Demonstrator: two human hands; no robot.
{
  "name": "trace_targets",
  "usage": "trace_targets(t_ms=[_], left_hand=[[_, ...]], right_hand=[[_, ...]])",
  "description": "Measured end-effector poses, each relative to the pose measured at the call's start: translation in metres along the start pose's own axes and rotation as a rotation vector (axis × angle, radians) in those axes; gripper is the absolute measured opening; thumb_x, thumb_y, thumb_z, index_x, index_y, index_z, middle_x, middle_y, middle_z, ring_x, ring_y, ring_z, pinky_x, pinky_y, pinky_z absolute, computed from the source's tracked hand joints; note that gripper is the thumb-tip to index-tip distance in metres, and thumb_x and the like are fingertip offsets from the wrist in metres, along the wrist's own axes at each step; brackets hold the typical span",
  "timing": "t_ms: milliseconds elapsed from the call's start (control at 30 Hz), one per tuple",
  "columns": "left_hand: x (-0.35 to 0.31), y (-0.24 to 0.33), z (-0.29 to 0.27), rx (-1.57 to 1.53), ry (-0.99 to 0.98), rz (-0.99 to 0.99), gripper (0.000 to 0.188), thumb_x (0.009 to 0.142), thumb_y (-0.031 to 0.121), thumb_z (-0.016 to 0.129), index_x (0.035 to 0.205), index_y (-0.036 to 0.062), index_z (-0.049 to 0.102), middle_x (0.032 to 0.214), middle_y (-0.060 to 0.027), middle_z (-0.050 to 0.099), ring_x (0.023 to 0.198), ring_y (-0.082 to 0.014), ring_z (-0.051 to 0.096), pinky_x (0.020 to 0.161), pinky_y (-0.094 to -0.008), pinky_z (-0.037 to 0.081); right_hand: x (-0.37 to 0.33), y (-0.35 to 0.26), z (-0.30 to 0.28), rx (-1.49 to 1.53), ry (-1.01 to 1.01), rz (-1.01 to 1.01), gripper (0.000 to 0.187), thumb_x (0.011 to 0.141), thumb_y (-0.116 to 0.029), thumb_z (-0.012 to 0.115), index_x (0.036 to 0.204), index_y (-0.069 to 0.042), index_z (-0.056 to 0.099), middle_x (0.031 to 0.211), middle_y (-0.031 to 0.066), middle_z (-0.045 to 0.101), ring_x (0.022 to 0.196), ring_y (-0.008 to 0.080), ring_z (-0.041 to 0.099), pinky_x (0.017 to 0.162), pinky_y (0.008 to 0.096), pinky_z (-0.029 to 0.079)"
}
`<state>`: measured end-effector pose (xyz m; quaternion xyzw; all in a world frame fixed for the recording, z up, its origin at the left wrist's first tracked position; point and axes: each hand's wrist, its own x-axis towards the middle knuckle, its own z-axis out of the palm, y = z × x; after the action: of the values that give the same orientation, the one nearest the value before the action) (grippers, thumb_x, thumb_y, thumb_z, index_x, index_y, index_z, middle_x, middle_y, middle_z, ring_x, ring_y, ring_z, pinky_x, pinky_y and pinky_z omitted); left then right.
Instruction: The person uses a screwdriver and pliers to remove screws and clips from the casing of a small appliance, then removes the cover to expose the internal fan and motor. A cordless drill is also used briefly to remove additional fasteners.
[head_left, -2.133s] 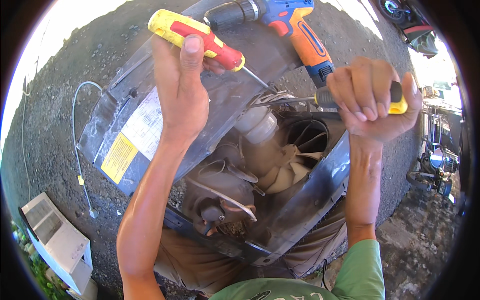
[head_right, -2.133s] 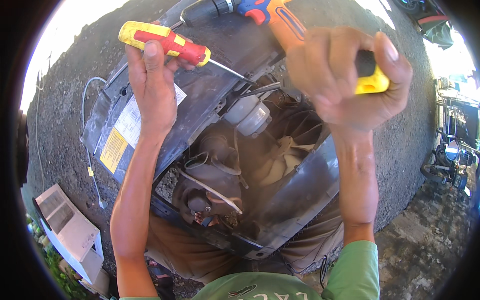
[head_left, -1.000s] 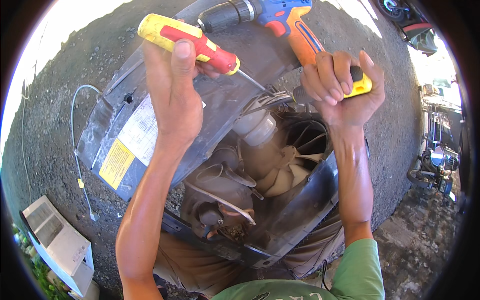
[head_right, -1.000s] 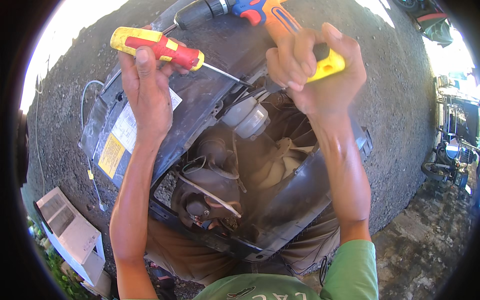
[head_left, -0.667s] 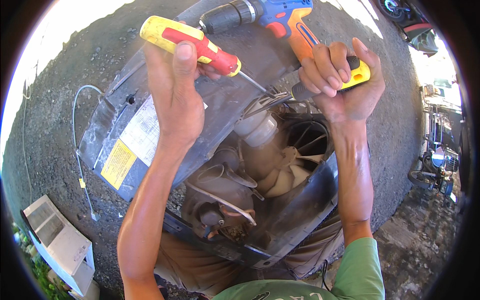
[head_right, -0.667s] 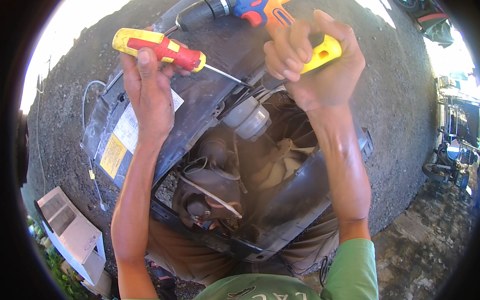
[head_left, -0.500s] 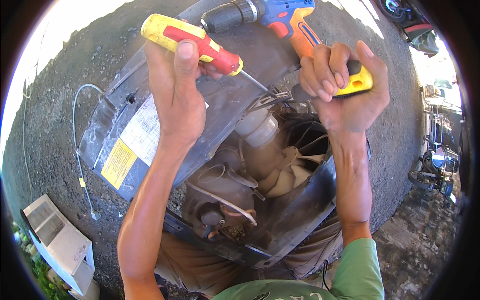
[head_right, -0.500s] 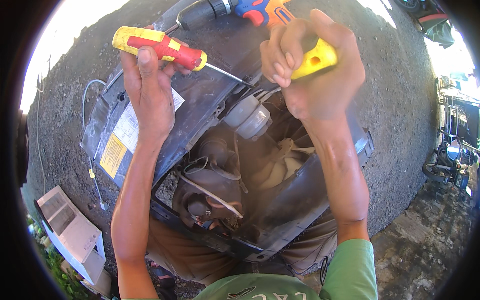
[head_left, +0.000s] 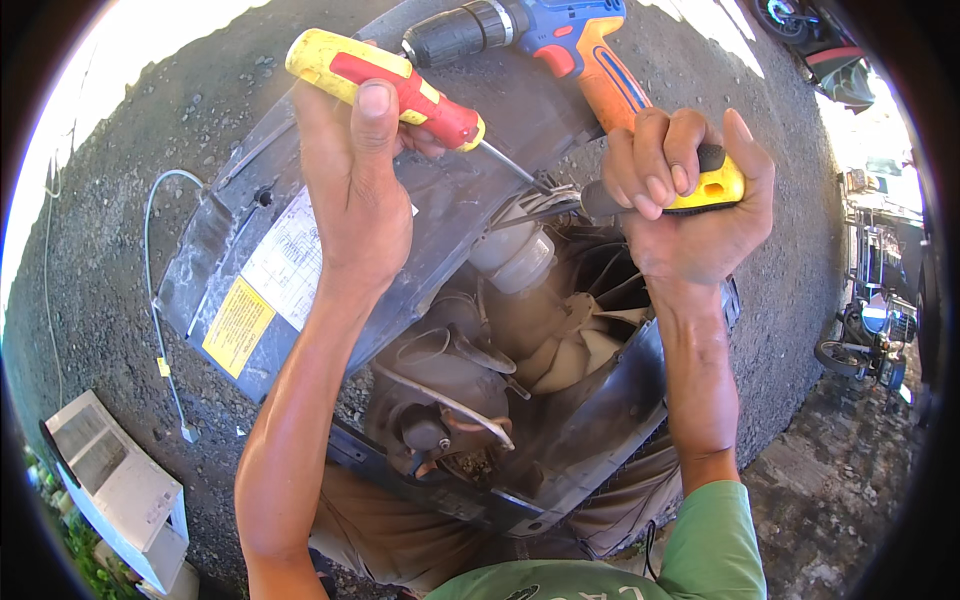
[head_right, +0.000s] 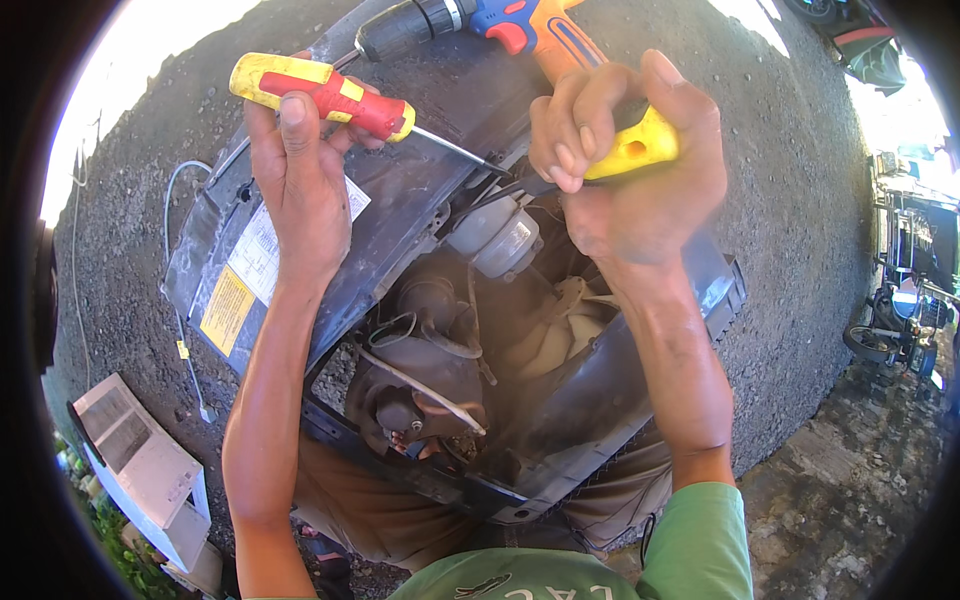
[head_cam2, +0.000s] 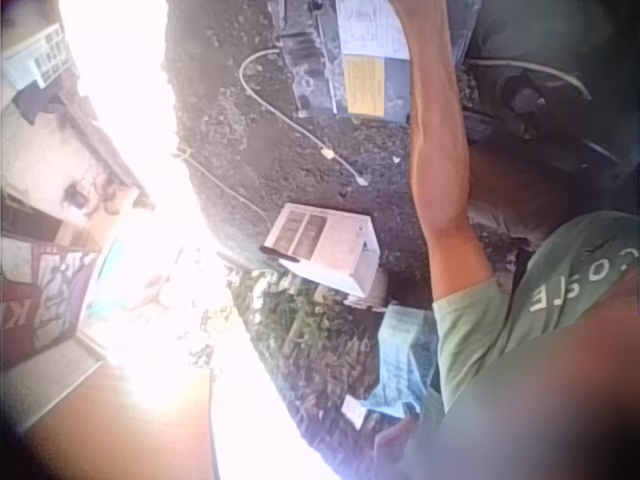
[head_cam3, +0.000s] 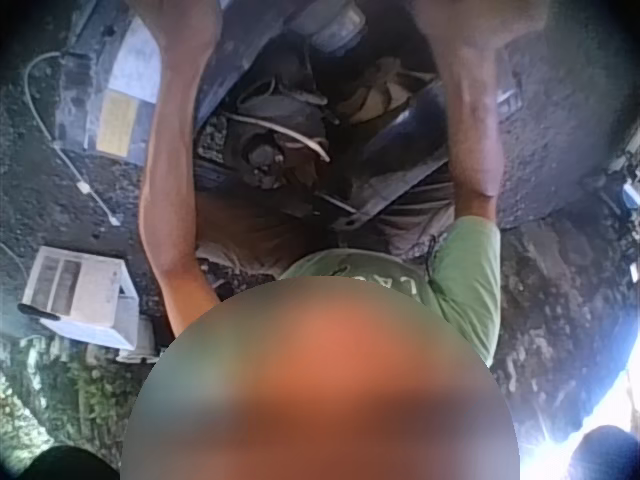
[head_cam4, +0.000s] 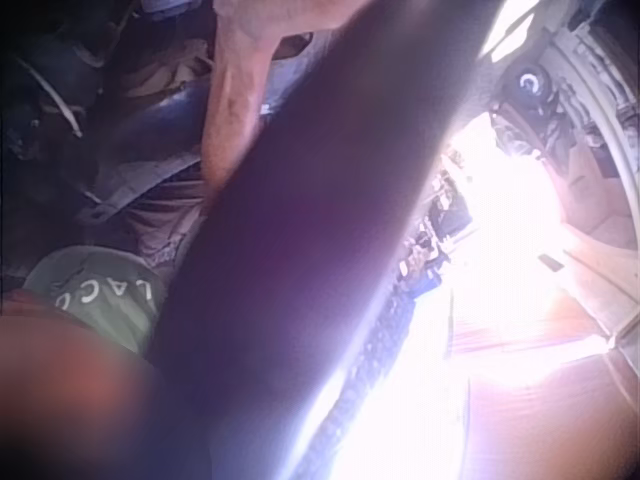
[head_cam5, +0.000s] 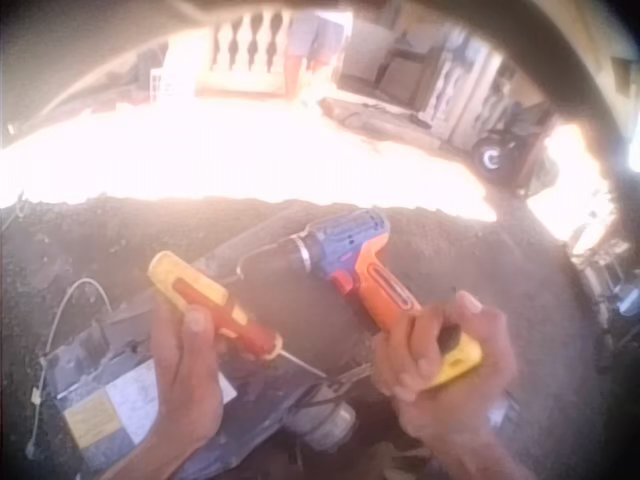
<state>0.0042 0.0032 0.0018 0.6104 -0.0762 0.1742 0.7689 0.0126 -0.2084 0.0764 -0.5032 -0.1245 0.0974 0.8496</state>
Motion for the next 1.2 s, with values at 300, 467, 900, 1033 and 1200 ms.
trace_targets(t_ms=[300, 467, 900, 1033, 1200], left_hand=[[0.002, 0.003, 0.007, -0.011, 0.077, 0.011, 0.049, 0.102, 0.049, 0.048, 0.113, 0.0011, 0.044, 0.092, -0.0114, 0.061, 0.076, -0.0158, 0.062, 0.067, -0.0295, 0.051], [0.003, 0.003, 0.008, -0.019, 0.078, 0.010, 0.048, 0.102, 0.047, 0.049, 0.114, 0.0010, 0.044, 0.094, -0.0115, 0.060, 0.078, -0.0166, 0.063, 0.068, -0.0302, 0.051], [0.002, 0.001, 0.005, -0.027, 0.048, 0.008, 0.042, 0.103, 0.041, 0.049, 0.115, 0.0010, 0.044, 0.098, -0.0127, 0.060, 0.080, -0.0185, 0.063, 0.069, -0.0324, 0.052], [0.002, 0.003, 0.008, -0.022, 0.082, -0.009, 0.039, 0.104, 0.038, 0.048, 0.115, 0.0010, 0.043, 0.099, -0.0133, 0.060, 0.081, -0.0190, 0.064, 0.070, -0.0335, 0.052], [0.001, 0.004, 0.006, -0.019, 0.060, -0.024, 0.041, 0.104, 0.040, 0.047, 0.120, 0.0018, 0.043, 0.103, -0.0120, 0.059, 0.085, -0.0186, 0.063, 0.071, -0.0343, 0.052]], right_hand=[[-0.003, 0.001, -0.012, 0.026, 0.062, 0.011, 0.045, 0.097, -0.041, 0.042, 0.062, -0.012, 0.040, 0.060, 0.0007, 0.039, 0.052, 0.0106, 0.034, 0.053, 0.0269, 0.026], [0.001, 0.000, -0.035, 0.236, 0.132, 0.034, 0.047, 0.095, -0.042, 0.036, 0.062, -0.009, 0.044, 0.060, 0.0049, 0.040, 0.056, 0.0158, 0.036, 0.056, 0.0305, 0.028], [0.013, 0.002, -0.048, 0.228, -0.118, 0.084, 0.047, 0.098, -0.039, 0.041, 0.058, -0.014, 0.040, 0.054, -0.0015, 0.040, 0.046, 0.0086, 0.031, 0.050, 0.0260, 0.026], [0.018, 0.000, -0.043, 0.190, -0.222, 0.114, 0.050, 0.099, -0.041, 0.038, 0.058, -0.014, 0.041, 0.054, -0.0009, 0.040, 0.048, 0.0096, 0.031, 0.050, 0.0269, 0.027], [0.023, -0.001, -0.025, 0.162, -0.050, 0.138, 0.050, 0.098, -0.041, 0.038, 0.058, -0.012, 0.041, 0.055, 0.0007, 0.039, 0.051, 0.0121, 0.033, 0.052, 0.0287, 0.028]])
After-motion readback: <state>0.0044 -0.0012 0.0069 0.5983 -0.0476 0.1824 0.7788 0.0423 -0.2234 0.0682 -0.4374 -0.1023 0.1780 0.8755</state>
